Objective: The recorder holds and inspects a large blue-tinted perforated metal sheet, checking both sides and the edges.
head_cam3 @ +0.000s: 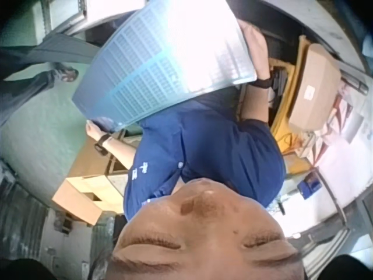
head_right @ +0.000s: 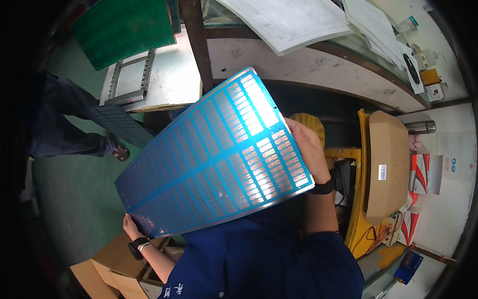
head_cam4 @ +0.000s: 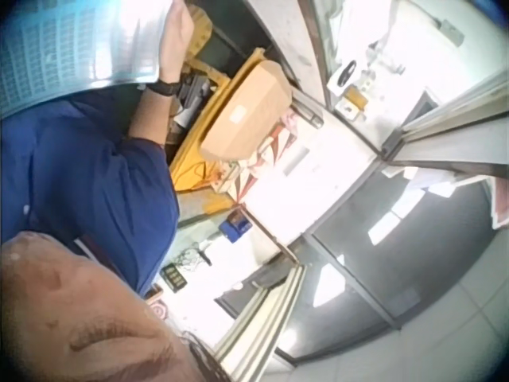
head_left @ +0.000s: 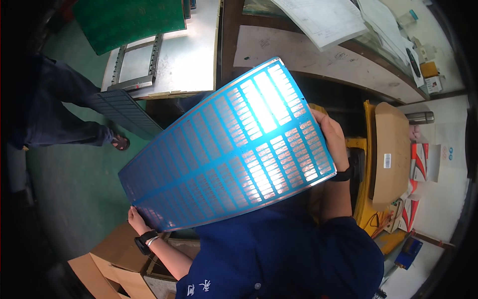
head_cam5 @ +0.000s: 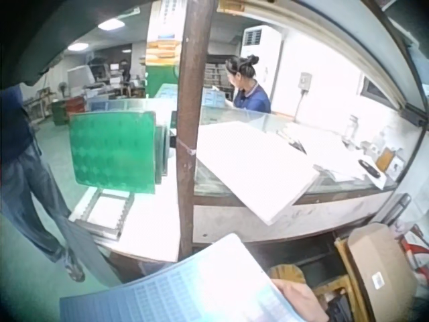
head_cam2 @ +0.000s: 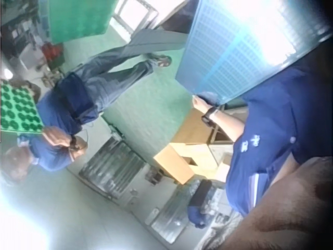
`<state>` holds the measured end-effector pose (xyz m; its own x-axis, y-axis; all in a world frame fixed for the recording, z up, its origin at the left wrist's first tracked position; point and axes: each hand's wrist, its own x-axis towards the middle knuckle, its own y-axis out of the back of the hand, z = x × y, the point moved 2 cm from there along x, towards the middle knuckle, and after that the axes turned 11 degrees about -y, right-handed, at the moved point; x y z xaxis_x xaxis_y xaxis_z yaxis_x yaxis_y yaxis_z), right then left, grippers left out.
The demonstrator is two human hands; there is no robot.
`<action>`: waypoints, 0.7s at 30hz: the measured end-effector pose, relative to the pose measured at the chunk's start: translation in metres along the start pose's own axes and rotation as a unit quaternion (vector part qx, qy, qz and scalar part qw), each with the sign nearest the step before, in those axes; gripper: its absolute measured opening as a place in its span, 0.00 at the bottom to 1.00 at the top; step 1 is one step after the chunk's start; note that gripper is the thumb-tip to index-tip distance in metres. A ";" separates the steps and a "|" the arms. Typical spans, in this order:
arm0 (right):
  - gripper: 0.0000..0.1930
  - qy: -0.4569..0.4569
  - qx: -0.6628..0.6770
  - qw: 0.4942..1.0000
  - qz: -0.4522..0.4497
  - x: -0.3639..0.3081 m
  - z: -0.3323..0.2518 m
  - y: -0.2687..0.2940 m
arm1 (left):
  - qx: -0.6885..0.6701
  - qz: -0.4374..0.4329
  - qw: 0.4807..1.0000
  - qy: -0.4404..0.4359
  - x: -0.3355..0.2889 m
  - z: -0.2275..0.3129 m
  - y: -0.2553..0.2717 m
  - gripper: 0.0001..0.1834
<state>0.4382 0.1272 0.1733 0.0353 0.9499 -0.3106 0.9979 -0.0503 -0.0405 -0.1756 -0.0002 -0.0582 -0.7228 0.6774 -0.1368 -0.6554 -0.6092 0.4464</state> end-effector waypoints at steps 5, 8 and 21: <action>0.28 0.009 -0.003 1.000 -0.006 -0.004 -0.006 -0.004 | -0.002 0.025 1.000 0.010 -0.015 0.030 -0.013 0.19; 0.28 0.013 0.003 1.000 -0.018 -0.005 -0.008 -0.005 | -0.024 0.036 0.999 0.013 -0.020 0.038 -0.012 0.18; 0.18 0.082 0.077 0.994 -0.009 -0.008 -0.016 0.008 | -0.227 0.058 0.971 -0.046 -0.009 0.087 0.004 0.09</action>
<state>0.4473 0.1240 0.1904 0.0391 0.9878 -0.1509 0.9790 -0.0681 -0.1924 -0.1529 0.0268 0.0220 -0.7881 0.6152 -0.0205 -0.6155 -0.7880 0.0161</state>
